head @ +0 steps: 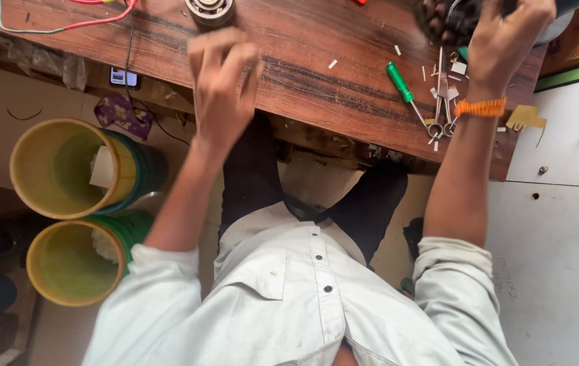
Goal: The person uses a green screwdriver to adjust a copper-wound stator on a wooden workbench, then switches to red-handled pliers to trim and shape the windings. They rotate the stator and repeatedly cut protruding wire ends while holding the component steady.
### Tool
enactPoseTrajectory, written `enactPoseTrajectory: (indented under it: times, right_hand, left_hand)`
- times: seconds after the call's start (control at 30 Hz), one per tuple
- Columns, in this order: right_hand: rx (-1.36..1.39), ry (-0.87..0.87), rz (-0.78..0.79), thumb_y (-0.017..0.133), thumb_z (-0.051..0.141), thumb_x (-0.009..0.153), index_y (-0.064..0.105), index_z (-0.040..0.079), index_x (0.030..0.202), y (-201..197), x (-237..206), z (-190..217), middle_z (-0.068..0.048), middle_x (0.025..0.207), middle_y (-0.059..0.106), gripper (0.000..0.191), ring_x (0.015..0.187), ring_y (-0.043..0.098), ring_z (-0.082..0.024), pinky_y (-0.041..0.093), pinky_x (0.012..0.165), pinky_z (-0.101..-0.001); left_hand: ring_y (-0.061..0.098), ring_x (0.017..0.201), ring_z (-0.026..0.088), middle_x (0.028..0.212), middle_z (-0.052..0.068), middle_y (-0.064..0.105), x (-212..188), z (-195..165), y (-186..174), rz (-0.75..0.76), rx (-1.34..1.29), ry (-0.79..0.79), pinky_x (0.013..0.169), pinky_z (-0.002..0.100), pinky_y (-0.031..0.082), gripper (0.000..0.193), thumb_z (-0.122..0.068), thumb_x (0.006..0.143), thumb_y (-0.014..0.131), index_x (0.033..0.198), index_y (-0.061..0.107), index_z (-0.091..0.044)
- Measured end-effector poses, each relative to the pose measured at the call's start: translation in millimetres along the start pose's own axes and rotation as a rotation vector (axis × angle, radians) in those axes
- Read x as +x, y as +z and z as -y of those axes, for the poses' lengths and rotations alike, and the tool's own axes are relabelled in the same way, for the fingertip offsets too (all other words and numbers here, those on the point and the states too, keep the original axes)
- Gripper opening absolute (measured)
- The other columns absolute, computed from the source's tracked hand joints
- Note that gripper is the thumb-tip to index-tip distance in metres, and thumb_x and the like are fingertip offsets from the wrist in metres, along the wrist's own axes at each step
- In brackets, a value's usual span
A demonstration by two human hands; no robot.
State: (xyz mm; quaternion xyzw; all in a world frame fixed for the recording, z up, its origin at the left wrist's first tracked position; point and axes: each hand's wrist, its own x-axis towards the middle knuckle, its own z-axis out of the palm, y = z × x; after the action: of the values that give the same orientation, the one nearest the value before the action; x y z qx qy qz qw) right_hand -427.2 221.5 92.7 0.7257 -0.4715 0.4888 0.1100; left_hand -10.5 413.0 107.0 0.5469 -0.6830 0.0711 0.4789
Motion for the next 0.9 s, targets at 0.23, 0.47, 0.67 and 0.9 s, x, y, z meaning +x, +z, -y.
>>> enactPoseTrajectory:
  times: [0.23, 0.47, 0.67, 0.9]
  right_hand:
    - [0.404, 0.146, 0.411, 0.073, 0.036, 0.105, 0.074, -0.001, 0.108, -41.0, -0.5, 156.6, -0.011, 0.102, 0.067, 0.037, 0.097, 0.061, -0.025, 0.05, 0.084, -0.0418]
    - [0.354, 0.107, 0.421, 0.071, 0.044, 0.109, 0.082, 0.005, 0.111, -4.3, -22.1, 185.9, -0.005, 0.097, 0.072, 0.04, 0.096, 0.059, -0.021, 0.048, 0.078, -0.0361]
    - [0.51, 0.205, 0.306, 0.066, 0.048, 0.105, 0.08, 0.006, 0.11, -10.2, -41.0, 176.0, -0.004, 0.103, 0.076, 0.044, 0.1, 0.067, -0.017, 0.053, 0.087, -0.0334]
    - [0.335, -0.009, 0.433, 0.071, 0.033, 0.112, 0.078, 0.007, 0.12, -43.4, -46.2, 171.3, -0.008, 0.117, 0.076, 0.029, 0.112, 0.066, -0.024, 0.053, 0.095, -0.0374]
  left_hand:
    - [0.053, 0.108, 0.029, 0.106, 0.009, 0.068, -100.9, -83.7, -39.7, 0.158, -0.254, -0.52, 0.092, 0.039, 0.046, 0.01, -0.003, 0.092, 0.073, 0.101, 0.072, -0.007]
    - [0.063, 0.082, 0.018, 0.091, 0.005, 0.07, -99.3, -96.5, -43.4, 0.279, -0.467, -0.459, 0.068, 0.03, 0.05, 0.008, -0.002, 0.095, 0.073, 0.102, 0.07, -0.007]
    - [0.063, 0.084, 0.02, 0.095, 0.006, 0.07, -52.4, -89.7, -26.4, 0.23, -0.49, -0.267, 0.075, 0.032, 0.052, 0.012, 0.0, 0.096, 0.074, 0.105, 0.068, -0.006]
    - [0.052, 0.119, 0.025, 0.124, 0.002, 0.059, -0.5, -66.7, 15.1, 0.293, -0.268, 0.062, 0.101, 0.037, 0.05, 0.02, -0.01, 0.097, 0.082, 0.113, 0.071, -0.012]
